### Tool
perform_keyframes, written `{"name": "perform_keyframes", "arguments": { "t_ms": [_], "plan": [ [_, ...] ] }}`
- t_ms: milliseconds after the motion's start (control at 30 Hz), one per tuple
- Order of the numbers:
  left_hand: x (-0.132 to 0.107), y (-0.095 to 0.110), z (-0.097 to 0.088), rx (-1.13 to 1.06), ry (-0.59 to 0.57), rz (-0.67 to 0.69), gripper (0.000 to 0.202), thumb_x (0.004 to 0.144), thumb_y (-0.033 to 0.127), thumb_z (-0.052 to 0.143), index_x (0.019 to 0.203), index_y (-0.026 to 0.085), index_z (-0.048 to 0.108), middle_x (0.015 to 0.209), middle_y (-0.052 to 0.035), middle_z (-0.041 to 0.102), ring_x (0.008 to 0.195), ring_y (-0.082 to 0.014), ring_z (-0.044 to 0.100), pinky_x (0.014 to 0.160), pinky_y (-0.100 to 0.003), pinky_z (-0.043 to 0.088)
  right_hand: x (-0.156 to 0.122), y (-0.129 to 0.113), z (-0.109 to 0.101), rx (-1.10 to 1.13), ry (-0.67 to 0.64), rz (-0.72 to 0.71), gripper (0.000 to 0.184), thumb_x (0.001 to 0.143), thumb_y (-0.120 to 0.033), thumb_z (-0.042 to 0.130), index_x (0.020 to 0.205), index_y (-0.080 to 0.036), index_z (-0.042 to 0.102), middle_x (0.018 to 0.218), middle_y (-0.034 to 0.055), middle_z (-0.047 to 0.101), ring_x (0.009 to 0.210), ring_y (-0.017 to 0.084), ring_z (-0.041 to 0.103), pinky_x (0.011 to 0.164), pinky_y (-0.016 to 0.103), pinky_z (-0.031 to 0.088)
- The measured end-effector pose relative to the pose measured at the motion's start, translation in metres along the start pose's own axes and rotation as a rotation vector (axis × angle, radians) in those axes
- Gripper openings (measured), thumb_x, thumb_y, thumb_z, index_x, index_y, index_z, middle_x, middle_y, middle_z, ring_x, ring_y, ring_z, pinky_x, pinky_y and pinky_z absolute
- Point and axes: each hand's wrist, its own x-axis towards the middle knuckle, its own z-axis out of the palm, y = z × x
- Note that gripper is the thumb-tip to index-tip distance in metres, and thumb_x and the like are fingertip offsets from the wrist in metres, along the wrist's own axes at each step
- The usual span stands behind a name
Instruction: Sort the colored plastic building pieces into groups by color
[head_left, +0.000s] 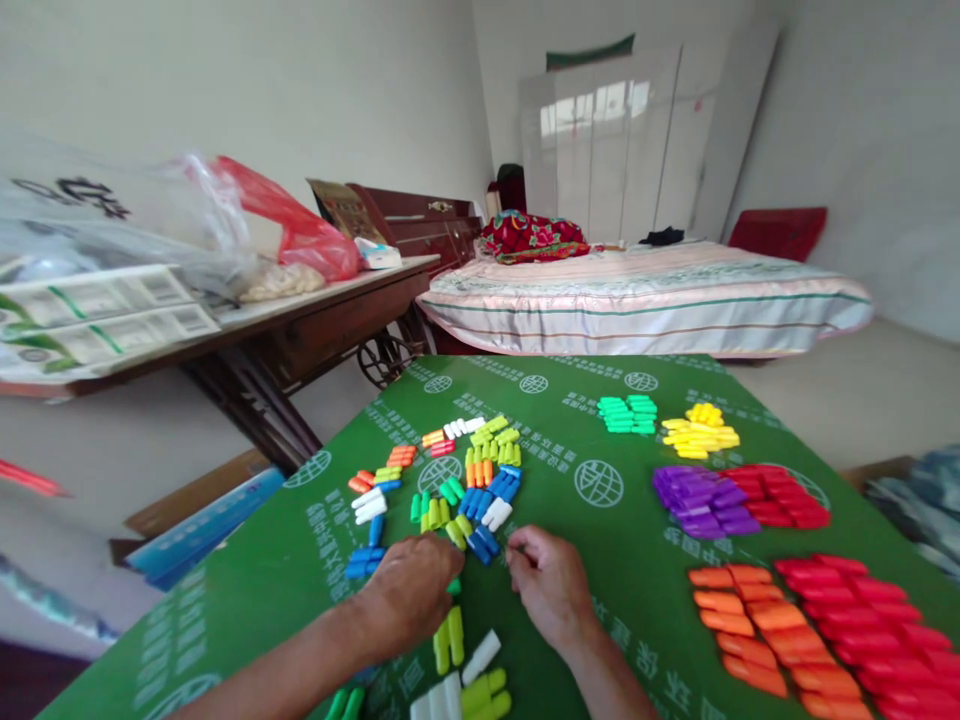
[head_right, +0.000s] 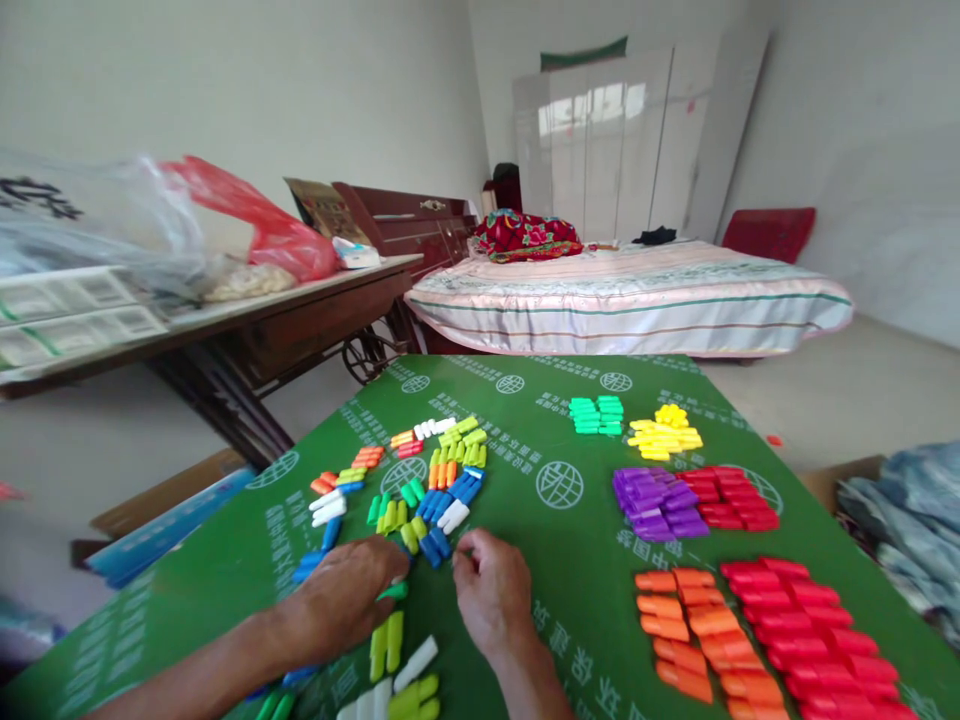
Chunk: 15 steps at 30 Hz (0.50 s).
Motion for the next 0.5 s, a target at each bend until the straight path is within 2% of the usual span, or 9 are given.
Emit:
{"name": "perform_keyframes", "arguments": {
  "t_ms": [133, 233, 367, 500],
  "plan": [
    [0.007, -0.012, -0.003, -0.071, 0.090, 0.050, 0.032, 0.071, 0.015, 0.053, 0.101, 0.019, 0.064, 0.105, -0.0080, 0.067, 0.103, -0.0227, 0.061, 0.093, -0.033, 0.044, 0.001, 0.002, 0.003, -0.005, 0.004, 0.001, 0.016, 0.079, -0.023, 0.049, 0.077, -0.021, 0.065, 0.057, -0.0020, 0.058, 0.053, 0.012, 0.053, 0.051, 0.020, 0.032],
    [0.028, -0.014, -0.022, -0.083, 0.160, 0.120, 0.025, 0.073, 0.018, 0.052, 0.094, 0.021, 0.065, 0.098, -0.0050, 0.069, 0.094, -0.0217, 0.063, 0.084, -0.032, 0.046, 0.002, 0.002, 0.006, -0.021, 0.014, 0.008, 0.017, 0.079, -0.022, 0.048, 0.077, -0.021, 0.065, 0.056, -0.0027, 0.057, 0.052, 0.012, 0.051, 0.050, 0.020, 0.031],
    [0.081, 0.005, -0.064, -0.084, 0.336, 0.255, 0.016, 0.076, 0.024, 0.050, 0.083, 0.021, 0.064, 0.086, -0.0026, 0.069, 0.081, -0.0184, 0.063, 0.071, -0.027, 0.046, 0.003, 0.002, 0.008, -0.051, 0.020, 0.007, 0.018, 0.078, -0.019, 0.048, 0.074, -0.022, 0.065, 0.055, -0.0034, 0.055, 0.051, 0.011, 0.050, 0.049, 0.020, 0.029],
    [0.149, 0.045, -0.105, -0.095, 0.463, 0.278, 0.015, 0.077, 0.029, 0.054, 0.085, 0.021, 0.065, 0.086, -0.0018, 0.070, 0.083, -0.0167, 0.063, 0.072, -0.024, 0.046, 0.005, 0.004, 0.012, -0.091, 0.032, 0.023, 0.019, 0.077, -0.019, 0.048, 0.076, -0.023, 0.067, 0.054, -0.0037, 0.057, 0.049, 0.011, 0.050, 0.048, 0.021, 0.026]
  ]
}}
